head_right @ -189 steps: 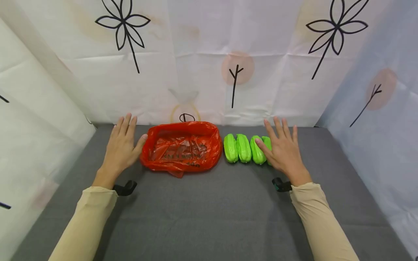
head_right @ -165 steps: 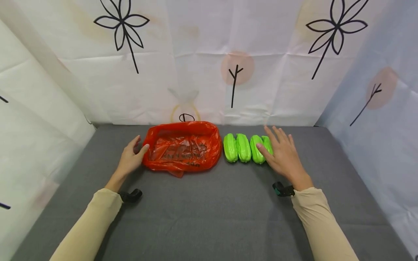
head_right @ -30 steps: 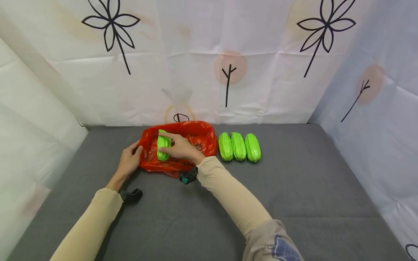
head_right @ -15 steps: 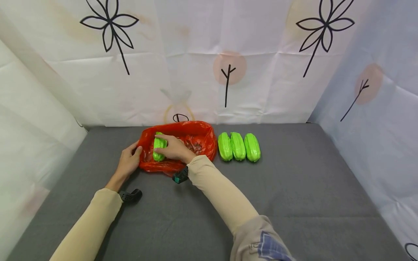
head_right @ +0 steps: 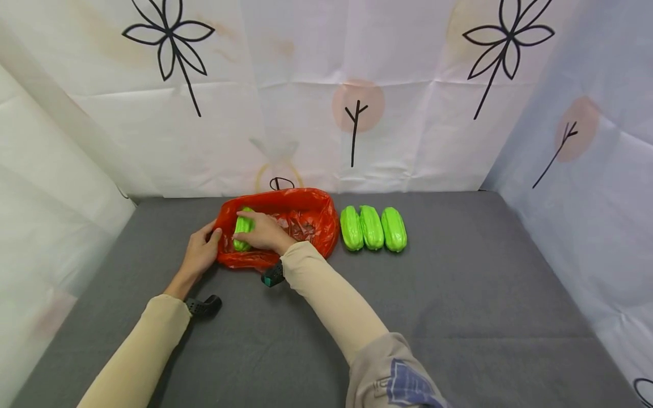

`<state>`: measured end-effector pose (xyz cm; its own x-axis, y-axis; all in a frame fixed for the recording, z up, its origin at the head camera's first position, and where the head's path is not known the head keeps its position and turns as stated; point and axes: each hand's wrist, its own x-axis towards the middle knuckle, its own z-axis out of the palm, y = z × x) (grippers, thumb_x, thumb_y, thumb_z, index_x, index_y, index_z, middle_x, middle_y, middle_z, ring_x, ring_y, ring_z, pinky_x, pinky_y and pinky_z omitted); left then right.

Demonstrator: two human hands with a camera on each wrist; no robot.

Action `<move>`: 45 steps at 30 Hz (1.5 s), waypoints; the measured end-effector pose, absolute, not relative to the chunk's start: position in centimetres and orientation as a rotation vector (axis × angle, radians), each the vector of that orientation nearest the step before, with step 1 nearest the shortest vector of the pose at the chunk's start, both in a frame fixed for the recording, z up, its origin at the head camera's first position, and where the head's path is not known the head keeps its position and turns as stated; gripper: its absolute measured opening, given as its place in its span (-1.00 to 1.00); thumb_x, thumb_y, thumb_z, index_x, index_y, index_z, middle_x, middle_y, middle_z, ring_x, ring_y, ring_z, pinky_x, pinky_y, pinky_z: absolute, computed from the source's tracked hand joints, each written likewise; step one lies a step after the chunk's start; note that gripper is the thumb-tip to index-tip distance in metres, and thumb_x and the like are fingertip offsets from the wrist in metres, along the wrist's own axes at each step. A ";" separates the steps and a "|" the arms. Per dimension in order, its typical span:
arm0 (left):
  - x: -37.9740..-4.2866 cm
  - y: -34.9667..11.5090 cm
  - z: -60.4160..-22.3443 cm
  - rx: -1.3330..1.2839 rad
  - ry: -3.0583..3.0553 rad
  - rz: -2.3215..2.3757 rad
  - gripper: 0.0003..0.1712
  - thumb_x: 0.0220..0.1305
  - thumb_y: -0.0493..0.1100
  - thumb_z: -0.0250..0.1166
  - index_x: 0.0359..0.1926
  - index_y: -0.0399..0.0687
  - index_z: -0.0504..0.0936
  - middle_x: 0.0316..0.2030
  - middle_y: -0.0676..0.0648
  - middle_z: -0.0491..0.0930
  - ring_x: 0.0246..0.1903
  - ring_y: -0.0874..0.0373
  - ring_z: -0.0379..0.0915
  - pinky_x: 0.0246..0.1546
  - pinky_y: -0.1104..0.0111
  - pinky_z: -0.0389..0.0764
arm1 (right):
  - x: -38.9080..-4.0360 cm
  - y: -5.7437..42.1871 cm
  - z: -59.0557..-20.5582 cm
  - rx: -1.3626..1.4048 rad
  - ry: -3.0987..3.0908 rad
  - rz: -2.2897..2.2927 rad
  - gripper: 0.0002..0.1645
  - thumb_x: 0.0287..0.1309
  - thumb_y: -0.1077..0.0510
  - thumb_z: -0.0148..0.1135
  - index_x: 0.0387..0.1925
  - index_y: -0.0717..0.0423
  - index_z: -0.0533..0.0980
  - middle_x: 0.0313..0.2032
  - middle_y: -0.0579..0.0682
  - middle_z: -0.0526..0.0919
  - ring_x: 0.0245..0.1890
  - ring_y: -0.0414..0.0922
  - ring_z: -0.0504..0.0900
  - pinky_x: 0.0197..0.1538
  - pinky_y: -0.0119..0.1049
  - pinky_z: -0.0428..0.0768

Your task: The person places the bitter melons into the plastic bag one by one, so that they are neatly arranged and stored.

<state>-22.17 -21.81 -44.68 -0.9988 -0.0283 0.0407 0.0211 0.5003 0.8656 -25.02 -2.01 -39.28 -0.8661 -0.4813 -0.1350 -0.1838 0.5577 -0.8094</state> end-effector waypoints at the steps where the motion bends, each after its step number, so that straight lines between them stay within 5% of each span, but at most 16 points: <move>1: -22.2 -21.8 -44.7 0.006 -2.678 -1.547 -0.42 0.63 -0.13 -0.06 0.52 -0.29 0.22 0.42 -0.36 0.28 0.40 -0.23 0.18 0.39 -0.10 0.21 | -25.0 -2.1 -39.2 -0.540 2.464 -1.203 -0.25 0.36 -0.03 0.31 0.52 -0.15 0.31 0.48 -0.02 0.30 0.38 0.01 0.37 0.39 0.00 0.33; 11: -22.0 -21.8 -44.6 -0.015 -2.665 -1.568 -0.42 0.63 -0.13 -0.07 0.53 -0.29 0.20 0.42 -0.36 0.28 0.40 -0.22 0.19 0.39 -0.09 0.22 | -25.0 -1.8 -39.2 -0.570 2.465 -1.193 -0.23 0.37 -0.07 0.29 0.53 -0.18 0.27 0.50 -0.08 0.27 0.40 -0.05 0.34 0.42 0.00 0.28; 14: -22.0 -21.8 -44.5 -0.013 -2.669 -1.565 -0.41 0.63 -0.12 -0.07 0.53 -0.29 0.20 0.43 -0.36 0.27 0.39 -0.23 0.20 0.38 -0.09 0.22 | -24.8 -1.5 -39.0 -0.585 2.436 -1.219 -0.23 0.38 -0.06 0.29 0.53 -0.14 0.28 0.45 -0.04 0.36 -0.04 -0.06 0.62 0.15 -0.15 0.50; 18: -21.9 -21.9 -44.6 -0.015 -2.668 -1.565 -0.41 0.63 -0.12 -0.08 0.53 -0.29 0.20 0.43 -0.37 0.27 0.38 -0.24 0.21 0.38 -0.11 0.23 | -24.6 -1.1 -38.7 -0.614 2.375 -1.271 -0.23 0.39 -0.02 0.29 0.53 -0.07 0.27 0.16 0.15 0.61 -0.50 0.01 0.56 -0.27 -0.27 0.52; 22: -21.8 -22.0 -44.6 -0.005 -2.677 -1.553 -0.41 0.63 -0.11 -0.07 0.53 -0.28 0.20 0.43 -0.36 0.26 0.40 -0.24 0.19 0.39 -0.11 0.21 | -24.3 -0.4 -38.1 -0.653 2.367 -1.290 -0.24 0.39 -0.01 0.28 0.53 -0.02 0.28 0.10 0.20 0.62 -0.12 0.09 0.65 -0.16 -0.22 0.59; 26: -21.7 -22.0 -44.6 -0.002 -2.682 -1.541 -0.41 0.63 -0.11 -0.07 0.54 -0.26 0.20 0.44 -0.35 0.26 0.42 -0.23 0.16 0.40 -0.09 0.19 | -24.2 0.7 -37.7 -0.667 2.396 -1.290 -0.24 0.38 -0.08 0.28 0.51 -0.02 0.30 0.36 0.12 0.44 0.26 0.13 0.48 0.08 -0.11 0.57; 45: -21.5 -21.9 -44.6 -0.020 -2.689 -1.532 -0.41 0.63 -0.11 -0.07 0.54 -0.25 0.19 0.44 -0.36 0.25 0.44 -0.24 0.13 0.41 -0.10 0.16 | -23.1 10.3 -35.3 -0.574 2.469 -1.392 -0.19 0.34 -0.07 0.33 0.54 -0.14 0.26 0.29 0.28 0.43 0.19 0.16 0.54 0.11 0.06 0.59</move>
<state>-21.46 -21.92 -44.64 -0.9988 -0.0121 0.0468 0.0341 0.5103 0.8593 -23.05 10.32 -35.32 -0.8914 -0.4527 -0.0224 -0.2151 0.4660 -0.8583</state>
